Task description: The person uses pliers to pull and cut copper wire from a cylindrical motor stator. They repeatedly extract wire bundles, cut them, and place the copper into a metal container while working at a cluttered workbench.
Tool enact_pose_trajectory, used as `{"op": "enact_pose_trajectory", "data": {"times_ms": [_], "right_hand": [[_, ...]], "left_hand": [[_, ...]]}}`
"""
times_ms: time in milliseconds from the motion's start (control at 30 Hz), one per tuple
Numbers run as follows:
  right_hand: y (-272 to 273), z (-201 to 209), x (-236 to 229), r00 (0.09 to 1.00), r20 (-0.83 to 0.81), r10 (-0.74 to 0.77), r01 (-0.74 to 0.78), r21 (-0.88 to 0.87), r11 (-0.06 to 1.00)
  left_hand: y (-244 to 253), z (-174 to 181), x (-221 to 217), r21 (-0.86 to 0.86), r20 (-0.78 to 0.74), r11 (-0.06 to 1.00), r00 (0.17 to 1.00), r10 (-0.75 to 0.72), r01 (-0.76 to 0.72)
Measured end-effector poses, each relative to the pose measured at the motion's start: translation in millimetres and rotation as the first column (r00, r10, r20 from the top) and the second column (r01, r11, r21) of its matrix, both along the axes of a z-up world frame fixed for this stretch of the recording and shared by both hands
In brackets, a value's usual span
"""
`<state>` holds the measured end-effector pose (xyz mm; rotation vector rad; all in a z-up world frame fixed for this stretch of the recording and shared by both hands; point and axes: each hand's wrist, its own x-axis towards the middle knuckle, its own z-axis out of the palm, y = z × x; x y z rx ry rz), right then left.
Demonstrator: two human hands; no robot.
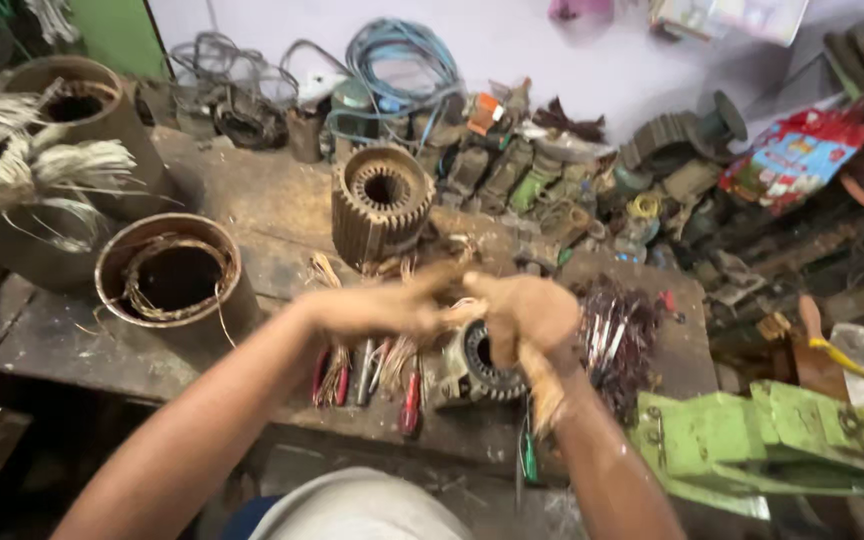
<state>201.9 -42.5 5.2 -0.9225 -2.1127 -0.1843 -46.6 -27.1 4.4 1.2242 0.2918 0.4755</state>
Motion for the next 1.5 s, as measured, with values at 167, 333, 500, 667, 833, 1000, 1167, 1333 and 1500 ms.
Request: {"op": "enact_pose_trajectory", "data": {"times_ms": [167,333,500,667,833,1000,1167,1333,1500], "right_hand": [[-7,9,-5,0.926,-0.342,0.161,-0.112,0.160,0.981],[5,-34,20,0.652,-0.756,-0.059,0.239,0.131,0.962],[88,-39,62,0.927,0.305,-0.219,0.273,-0.148,0.951],[123,-28,20,0.907,0.254,-0.334,0.400,-0.767,0.502],[43,6,9,0.906,-0.423,-0.034,-0.153,-0.399,0.904],[17,34,-8,0.806,-0.372,0.461,-0.472,0.066,0.879],[16,17,-8,0.999,0.001,0.038,-0.038,-0.012,0.999],[16,-43,-41,0.922,0.384,-0.048,0.205,-0.380,0.902],[-20,-143,-101,0.955,-0.295,-0.038,-0.215,-0.774,0.596]], "left_hand": [[-25,-5,25,-0.043,-0.110,0.999,0.994,-0.028,0.024],[-45,-1,54,0.137,0.032,0.959,0.969,0.247,-0.249],[-21,-9,63,0.873,-0.337,0.484,0.633,0.697,-0.069],[-16,-21,66,0.945,-0.322,0.299,0.535,0.781,0.132],[-2,6,18,0.960,-0.153,0.275,0.912,0.381,0.047],[-18,16,26,0.597,-0.427,0.746,0.904,-0.017,0.296],[-12,-18,8,0.746,-0.662,0.545,0.340,0.668,0.383],[38,-52,-48,0.819,-0.290,-0.083,0.534,0.794,0.568],[40,-91,-73,0.750,-0.016,-0.186,0.298,0.955,0.635]]}}
